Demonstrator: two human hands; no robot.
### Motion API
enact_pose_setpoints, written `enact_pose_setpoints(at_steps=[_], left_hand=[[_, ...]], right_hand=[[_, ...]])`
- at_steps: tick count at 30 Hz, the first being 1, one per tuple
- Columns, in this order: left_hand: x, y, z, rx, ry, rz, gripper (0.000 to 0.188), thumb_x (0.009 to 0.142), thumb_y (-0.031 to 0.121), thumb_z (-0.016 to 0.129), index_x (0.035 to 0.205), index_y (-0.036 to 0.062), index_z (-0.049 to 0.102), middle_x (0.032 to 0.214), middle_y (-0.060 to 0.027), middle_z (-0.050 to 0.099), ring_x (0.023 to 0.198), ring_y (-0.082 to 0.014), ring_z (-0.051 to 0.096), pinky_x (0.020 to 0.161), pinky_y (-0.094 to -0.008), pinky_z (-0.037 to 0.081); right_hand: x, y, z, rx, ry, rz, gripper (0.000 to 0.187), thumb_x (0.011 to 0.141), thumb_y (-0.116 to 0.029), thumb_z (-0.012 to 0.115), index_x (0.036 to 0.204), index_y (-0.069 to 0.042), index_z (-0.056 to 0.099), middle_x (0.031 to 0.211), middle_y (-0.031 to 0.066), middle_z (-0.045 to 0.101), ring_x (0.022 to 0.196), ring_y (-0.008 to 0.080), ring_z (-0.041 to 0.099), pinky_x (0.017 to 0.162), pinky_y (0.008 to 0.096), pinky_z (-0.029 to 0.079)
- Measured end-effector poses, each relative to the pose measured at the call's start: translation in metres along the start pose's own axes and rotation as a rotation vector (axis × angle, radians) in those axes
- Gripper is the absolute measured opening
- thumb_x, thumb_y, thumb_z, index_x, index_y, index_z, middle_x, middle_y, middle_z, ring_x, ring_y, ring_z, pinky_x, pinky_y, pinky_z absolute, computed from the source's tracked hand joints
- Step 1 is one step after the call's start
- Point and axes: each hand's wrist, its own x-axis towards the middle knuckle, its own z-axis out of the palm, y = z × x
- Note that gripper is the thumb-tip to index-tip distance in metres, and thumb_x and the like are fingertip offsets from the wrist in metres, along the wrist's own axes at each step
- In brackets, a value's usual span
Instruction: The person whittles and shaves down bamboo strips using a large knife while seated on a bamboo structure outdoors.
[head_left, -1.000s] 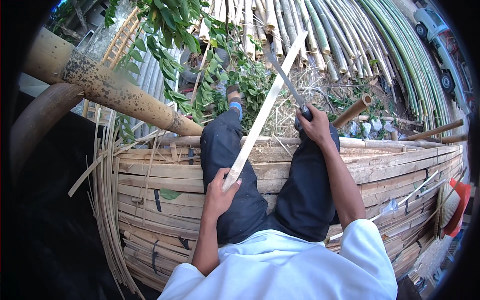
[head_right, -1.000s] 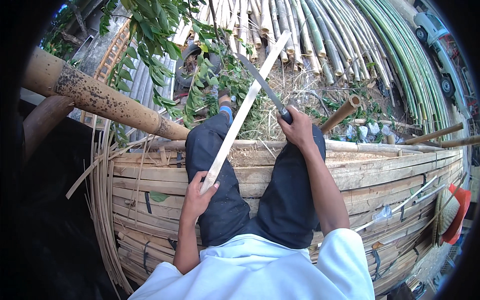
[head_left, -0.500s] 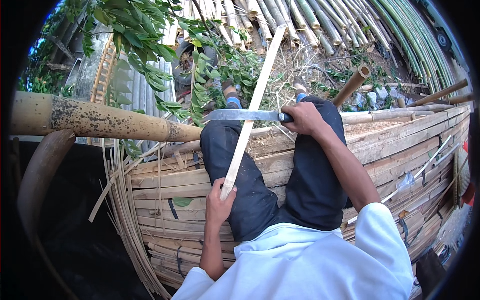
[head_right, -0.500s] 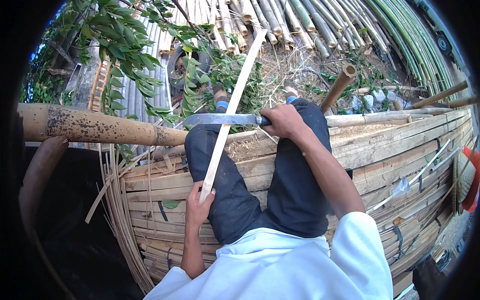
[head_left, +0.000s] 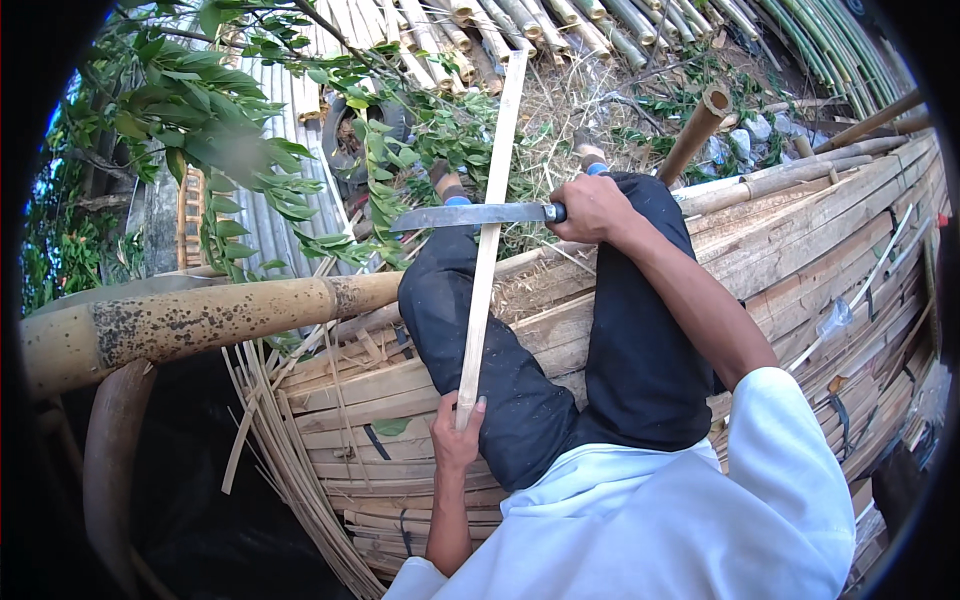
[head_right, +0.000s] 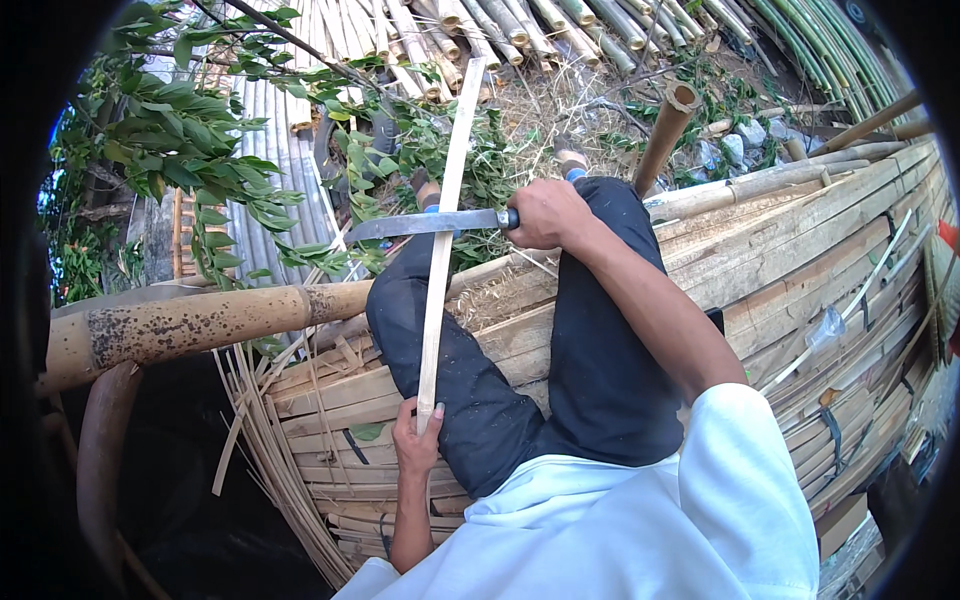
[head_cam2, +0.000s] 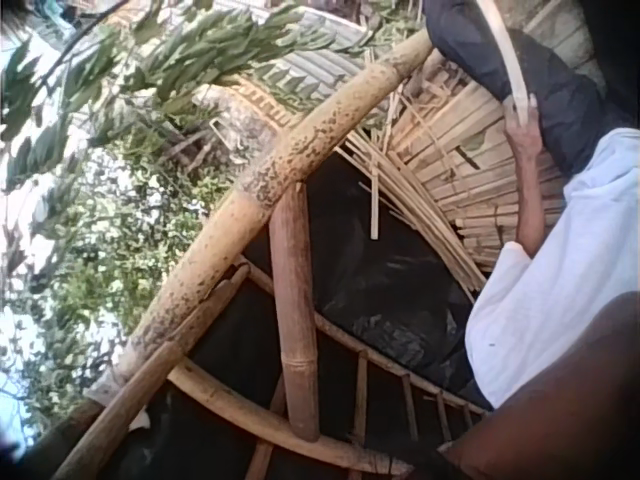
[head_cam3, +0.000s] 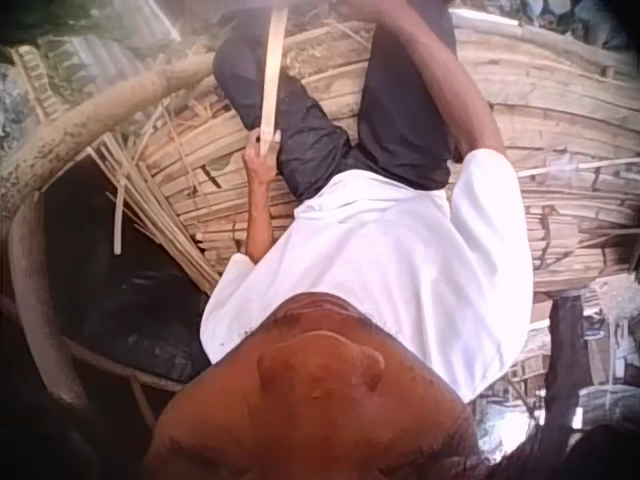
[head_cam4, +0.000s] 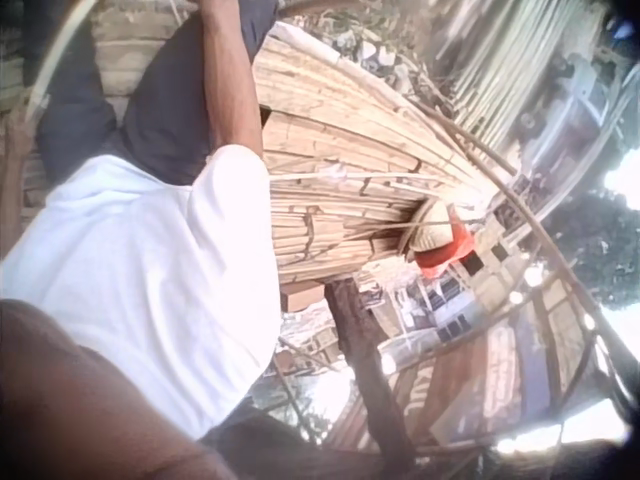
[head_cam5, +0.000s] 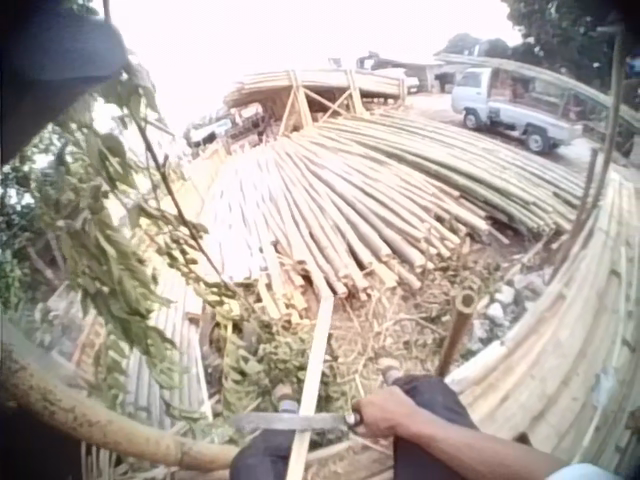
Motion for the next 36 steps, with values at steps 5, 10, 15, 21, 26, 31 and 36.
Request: enact_pose_setpoints(at_steps=[5,10,15,21,26,31,36], left_hand=[[0.001,0.003,0.0,-0.067,-0.007,-0.058,0.028,0.088,0.02,0.07,0.103,-0.0007,0.058,0.058,-0.0013,0.056,0.054,-0.0054,0.048,0.049,-0.0242,0.038],[0.0,0.003,0.002,-0.107,0.011,-0.091,0.028,0.088,0.019,0.07,0.103,-0.0005,0.058,0.058,-0.0006,0.055,0.054,-0.0047,0.048,0.048,-0.0231,0.036],[-0.001,-0.003,0.001,-0.045,-0.002,-0.009,0.026,0.091,0.019,0.066,0.106,0.0016,0.054,0.056,0.0052,0.049,0.046,-0.0018,0.041,0.041,-0.0207,0.026],[-0.003,-0.003,-0.001,-0.067,0.03,-0.046,0.029,0.09,0.024,0.069,0.101,0.0,0.059,0.057,0.0008,0.054,0.052,-0.0042,0.046,0.047,-0.0226,0.035],[-0.002,-0.002,-0.001,-0.106,0.003,-0.115,0.028,0.09,0.024,0.068,0.102,0.0,0.059,0.056,0.0016,0.053,0.05,-0.0037,0.044,0.046,-0.0229,0.033],[-0.003,-0.003,-0.005,-0.151,0.006,-0.126,0.027,0.09,0.022,0.068,0.103,0.0003,0.058,0.055,0.0025,0.052,0.048,-0.003,0.045,0.042,-0.0216,0.031],[0.004,0.017,-0.005,-0.274,-0.045,-0.228,0.026,0.091,0.021,0.067,0.103,0.0006,0.057,0.056,0.0021,0.053,0.047,-0.0034,0.046,0.041,-0.0212,0.031]], right_hand=[[0.014,0.008,0.002,-0.088,-0.037,0.019,0.025,0.07,-0.033,0.062,0.071,-0.009,0.069,0.067,0.0172,0.065,0.069,0.0354,0.066,0.066,0.0454,0.053],[0.033,0.018,0.004,-0.114,0.028,0.079,0.03,0.072,-0.036,0.061,0.073,-0.008,0.071,0.075,0.0183,0.068,0.072,0.0349,0.067,0.069,0.0446,0.053],[0.042,0.022,-0.012,0.073,0.055,0.334,0.034,0.074,-0.037,0.061,0.079,-0.005,0.071,0.082,0.0202,0.069,0.078,0.0356,0.067,0.077,0.0451,0.052],[0.042,0.026,-0.001,0.219,0.099,0.27,0.029,0.076,-0.035,0.061,0.081,-0.009,0.072,0.078,0.0198,0.068,0.076,0.036,0.067,0.075,0.0459,0.052],[0.052,0.042,-0.011,0.312,0.129,0.507,0.029,0.079,-0.032,0.058,0.076,-0.006,0.07,0.074,0.0191,0.068,0.071,0.0351,0.067,0.071,0.0459,0.053],[0.043,0.029,-0.001,0.129,0.23,0.061,0.031,0.077,-0.035,0.059,0.076,-0.006,0.07,0.067,0.0191,0.066,0.068,0.0336,0.067,0.068,0.0449,0.052],[0.064,0.062,0.0,0.779,0.405,0.71,0.037,0.077,-0.036,0.06,0.068,0.0,0.062,0.062,0.0101,0.061,0.056,0.024,0.061,0.058,0.0379,0.047]])
